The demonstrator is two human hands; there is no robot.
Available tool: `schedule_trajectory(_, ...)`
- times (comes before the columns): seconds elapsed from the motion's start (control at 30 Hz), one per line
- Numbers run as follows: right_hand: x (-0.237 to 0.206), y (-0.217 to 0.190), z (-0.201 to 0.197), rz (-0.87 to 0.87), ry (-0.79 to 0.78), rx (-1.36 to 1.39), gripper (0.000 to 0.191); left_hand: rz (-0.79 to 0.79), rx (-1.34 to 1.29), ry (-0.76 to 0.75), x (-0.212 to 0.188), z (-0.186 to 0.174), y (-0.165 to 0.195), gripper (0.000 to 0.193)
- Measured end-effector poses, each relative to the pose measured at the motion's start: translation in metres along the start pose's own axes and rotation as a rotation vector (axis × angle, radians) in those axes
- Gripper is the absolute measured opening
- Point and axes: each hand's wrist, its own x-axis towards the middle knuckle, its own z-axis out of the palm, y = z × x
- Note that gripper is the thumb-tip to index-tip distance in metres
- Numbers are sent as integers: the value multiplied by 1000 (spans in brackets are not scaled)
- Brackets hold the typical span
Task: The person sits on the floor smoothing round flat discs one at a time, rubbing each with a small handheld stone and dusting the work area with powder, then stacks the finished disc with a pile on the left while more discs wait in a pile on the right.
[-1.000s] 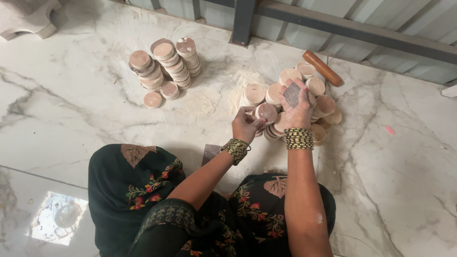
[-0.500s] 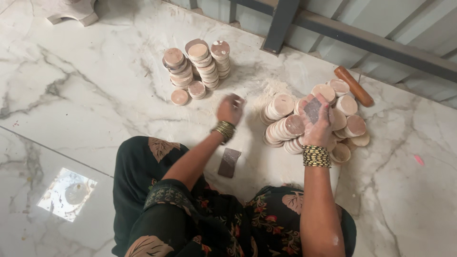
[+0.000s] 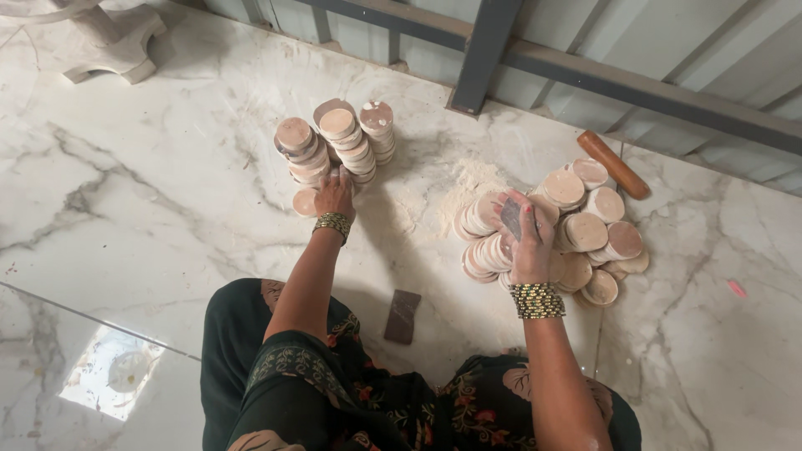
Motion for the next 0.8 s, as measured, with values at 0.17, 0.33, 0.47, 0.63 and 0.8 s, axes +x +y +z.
schedule_trajectory(0.17, -1, -1, 4, 7, -5, -1, 50, 41, 158, 28, 3, 11, -7, 50)
schedule_trajectory(0.33, -6, 1, 6, -38, 22, -66, 50, 30, 140, 107, 8, 23, -19, 47)
schedule_trajectory(0.47, -9, 8, 9, 25, 21, -31, 49, -49, 55, 15, 21, 25, -22, 59)
schedule_trajectory(0.63, -3, 24, 15, 63, -10, -103, 52, -140, 68, -254, 29, 19, -21, 28)
schedule_trajectory(0.8, 8, 52, 19, 81, -105, -66, 55, 152, 276, 156, 7, 9, -14, 39)
